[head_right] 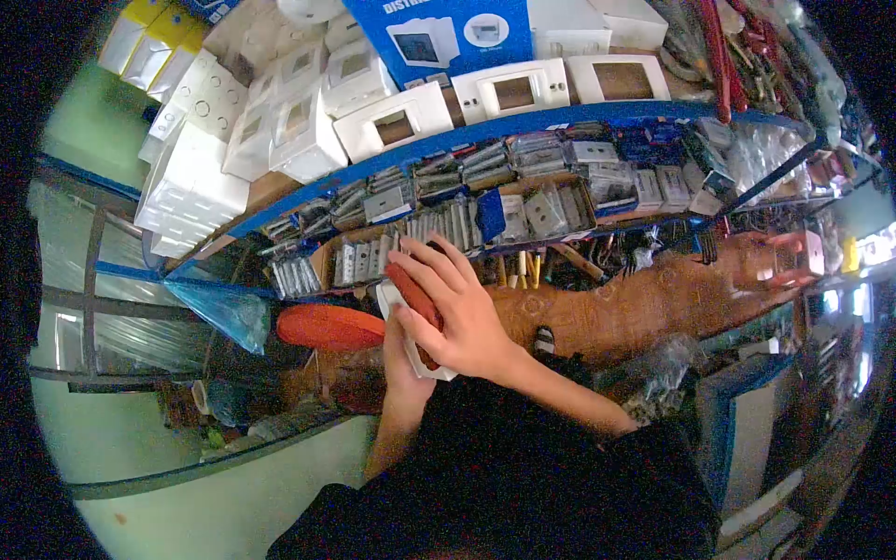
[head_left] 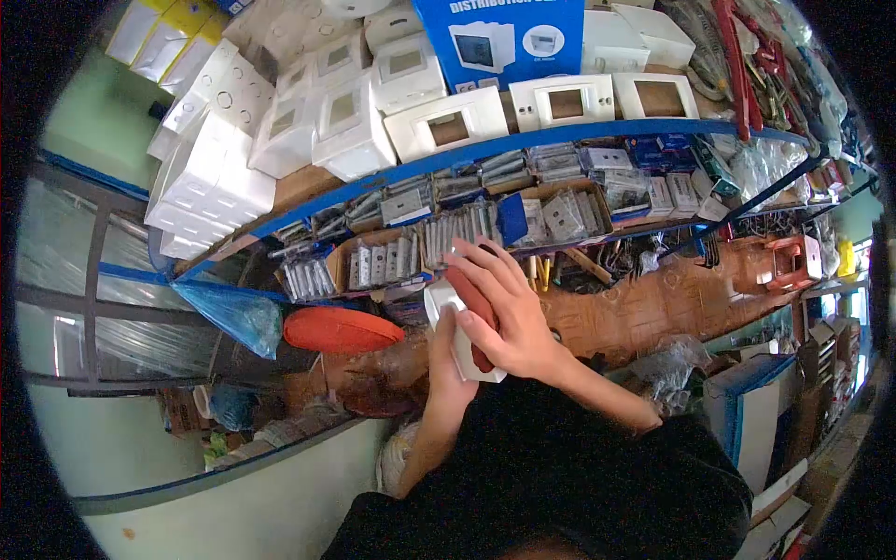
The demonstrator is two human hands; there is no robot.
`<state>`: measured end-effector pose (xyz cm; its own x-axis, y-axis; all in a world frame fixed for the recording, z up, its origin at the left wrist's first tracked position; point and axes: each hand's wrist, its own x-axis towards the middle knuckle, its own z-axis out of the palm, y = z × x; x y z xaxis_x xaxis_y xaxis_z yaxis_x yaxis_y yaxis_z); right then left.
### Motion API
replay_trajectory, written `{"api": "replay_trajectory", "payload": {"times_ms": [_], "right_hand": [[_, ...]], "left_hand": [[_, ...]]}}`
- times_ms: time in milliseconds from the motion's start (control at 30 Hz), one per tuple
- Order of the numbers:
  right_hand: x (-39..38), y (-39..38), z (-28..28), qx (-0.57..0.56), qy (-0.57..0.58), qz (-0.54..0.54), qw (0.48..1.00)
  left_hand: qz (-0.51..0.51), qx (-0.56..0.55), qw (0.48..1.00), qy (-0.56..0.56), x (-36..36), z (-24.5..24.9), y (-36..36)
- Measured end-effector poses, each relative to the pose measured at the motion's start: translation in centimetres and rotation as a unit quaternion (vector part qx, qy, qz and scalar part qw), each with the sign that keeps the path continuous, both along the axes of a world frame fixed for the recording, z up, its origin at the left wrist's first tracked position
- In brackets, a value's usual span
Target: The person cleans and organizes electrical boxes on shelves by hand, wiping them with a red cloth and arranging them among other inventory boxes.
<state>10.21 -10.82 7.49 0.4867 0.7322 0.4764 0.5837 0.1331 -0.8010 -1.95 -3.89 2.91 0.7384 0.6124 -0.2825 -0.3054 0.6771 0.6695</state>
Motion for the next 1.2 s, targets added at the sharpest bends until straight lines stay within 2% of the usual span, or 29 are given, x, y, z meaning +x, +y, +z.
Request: {"api": "replay_trajectory", "payload": {"times_ms": [100,200,233,333,400,467,567,600,667,733,833,933,1000,1067,1133,1200], "right_hand": [[0.7,-1.1,-0.7,-0.018,-0.01,0.01,1.0],[1.7,-2.3,-1.7,-0.043,-0.001,0.029,0.999],[1.9,-2.8,-2.1,-0.054,0.005,0.035,0.998],[2.6,-4.8,-2.8,-0.07,-0.031,0.13,0.989],[2.0,-6.0,-2.5,-0.088,-0.051,0.121,0.987],[3.0,-6.9,-2.3,-0.1,-0.079,0.143,0.982],[4.1,-7.0,-1.7,-0.076,-0.058,0.112,0.989],[4.2,-6.9,-1.9,-0.057,-0.019,0.099,0.993],[4.4,-6.5,-2.2,-0.019,0.054,0.076,0.995],[4.8,-6.2,-2.3,0.012,0.137,0.044,0.99],[6.0,-5.6,-2.8,0.088,0.356,0.041,0.929],[6.3,-5.7,-4.8,0.066,0.405,0.061,0.91],[5.1,-6.7,-5.1,0.032,0.292,0.066,0.954],[4.6,-7.9,-5.5,0.0,0.127,0.096,0.987],[3.5,-9.3,-4.9,-0.039,0.032,0.13,0.99],[3.0,-9.6,-4.8,-0.026,0.013,0.124,0.992]], "left_hand": [[-0.008,-0.04,0.998,0.037,1.2,-0.4,-0.5],[-0.002,-0.111,0.993,0.031,3.0,1.4,-2.0],[-0.003,-0.094,0.995,0.038,3.3,0.0,-1.9],[0.013,-0.095,0.995,0.029,4.5,0.1,-1.4],[0.016,-0.028,0.999,0.039,4.9,0.1,-1.1],[-0.004,-0.05,0.999,0.017,5.0,-1.4,-0.8],[0.035,-0.001,0.998,0.057,6.0,-0.9,-3.3],[0.046,0.006,0.996,0.081,5.7,-1.9,-3.4],[0.045,0.048,0.997,0.035,5.6,-3.8,-3.7],[0.072,0.094,0.99,0.073,5.7,-2.0,-5.5],[0.102,0.168,0.977,0.086,5.8,-2.7,-8.0],[0.102,0.165,0.977,0.084,5.6,-2.9,-8.0],[0.106,0.113,0.986,0.055,5.5,-3.9,-6.7],[0.124,0.052,0.99,0.044,6.6,-0.9,-6.3],[0.157,0.055,0.983,0.08,7.2,1.4,-4.9],[0.138,0.052,0.987,0.061,6.7,0.4,-4.6]]}}
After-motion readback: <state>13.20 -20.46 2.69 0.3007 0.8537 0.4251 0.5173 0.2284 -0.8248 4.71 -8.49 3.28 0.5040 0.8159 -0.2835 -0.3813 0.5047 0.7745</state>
